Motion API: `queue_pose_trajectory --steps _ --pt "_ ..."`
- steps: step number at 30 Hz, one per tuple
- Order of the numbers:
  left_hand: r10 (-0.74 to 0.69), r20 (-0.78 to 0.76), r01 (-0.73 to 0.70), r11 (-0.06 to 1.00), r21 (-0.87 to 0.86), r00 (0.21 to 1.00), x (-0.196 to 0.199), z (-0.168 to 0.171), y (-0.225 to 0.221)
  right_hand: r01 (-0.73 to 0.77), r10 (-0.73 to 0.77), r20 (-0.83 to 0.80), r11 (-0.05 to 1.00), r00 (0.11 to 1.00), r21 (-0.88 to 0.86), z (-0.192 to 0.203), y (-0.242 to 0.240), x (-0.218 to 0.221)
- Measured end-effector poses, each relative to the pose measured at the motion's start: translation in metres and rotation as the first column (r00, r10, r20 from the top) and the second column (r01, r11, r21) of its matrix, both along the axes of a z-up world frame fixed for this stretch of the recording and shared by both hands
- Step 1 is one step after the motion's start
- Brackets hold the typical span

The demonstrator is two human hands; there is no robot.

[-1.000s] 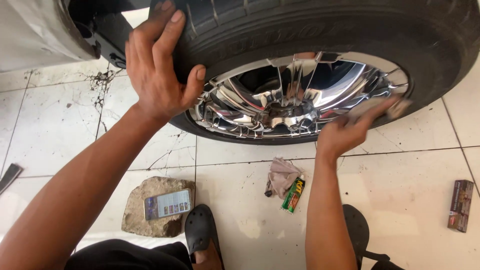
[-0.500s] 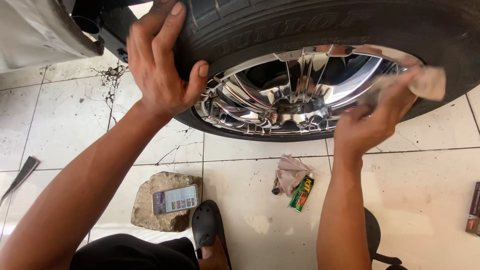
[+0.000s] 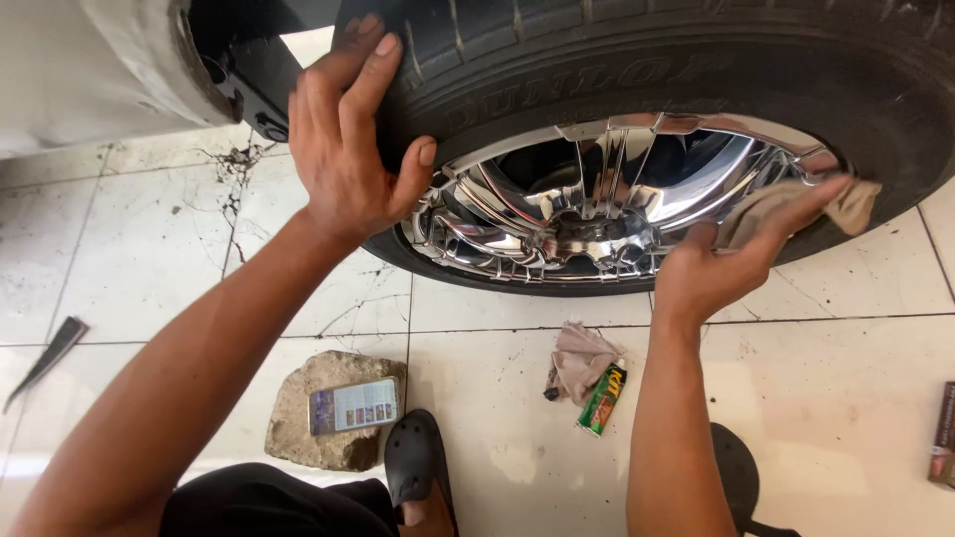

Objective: Clean and polish a chrome car wheel using a rag and polish compound.

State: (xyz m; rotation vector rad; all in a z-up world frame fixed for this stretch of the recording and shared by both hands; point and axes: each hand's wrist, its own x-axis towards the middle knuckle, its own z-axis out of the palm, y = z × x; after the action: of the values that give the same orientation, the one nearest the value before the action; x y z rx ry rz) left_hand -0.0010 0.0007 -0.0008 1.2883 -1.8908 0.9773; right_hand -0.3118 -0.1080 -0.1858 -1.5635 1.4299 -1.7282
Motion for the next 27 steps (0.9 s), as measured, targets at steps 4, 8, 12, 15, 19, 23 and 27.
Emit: queue_pose_trajectory --steps 4,8,12,15,19,23,27 --pt "0.013 -0.010 -0.013 1.000 -0.005 1.000 -0.005 0.001 0.000 -0.020 -0.012 -0.136 0.973 0.991 -0.231 0.036 0.001 0.010" --pt "0.005 -0.013 -0.005 1.000 0.017 1.000 -0.003 0.002 -0.003 0.101 -0.144 -0.362 0.986 0.921 -0.133 0.003 -0.009 -0.017" --pt "0.005 -0.027 -0.005 1.000 0.012 1.000 -0.001 -0.001 -0.004 0.180 -0.206 -0.395 0.978 0.895 -0.103 -0.041 -0.021 -0.030" --pt "-0.007 -0.041 0.007 1.000 0.012 0.999 -0.003 -0.001 -0.004 0.229 -0.210 -0.327 0.973 0.921 0.019 -0.060 -0.007 -0.025" --pt "-0.011 -0.047 0.013 0.999 0.030 0.999 -0.005 -0.003 -0.001 0.247 -0.211 -0.342 0.967 0.916 0.067 -0.094 0.011 -0.015" --pt "0.009 -0.033 -0.009 1.000 -0.001 0.999 -0.007 0.002 -0.004 0.228 -0.196 -0.148 0.943 0.969 0.244 -0.057 -0.002 -0.010" --pt "0.036 -0.005 -0.036 0.999 -0.001 0.999 -0.003 0.001 -0.004 0.127 -0.160 0.111 0.957 0.981 0.261 0.010 -0.009 -0.001"
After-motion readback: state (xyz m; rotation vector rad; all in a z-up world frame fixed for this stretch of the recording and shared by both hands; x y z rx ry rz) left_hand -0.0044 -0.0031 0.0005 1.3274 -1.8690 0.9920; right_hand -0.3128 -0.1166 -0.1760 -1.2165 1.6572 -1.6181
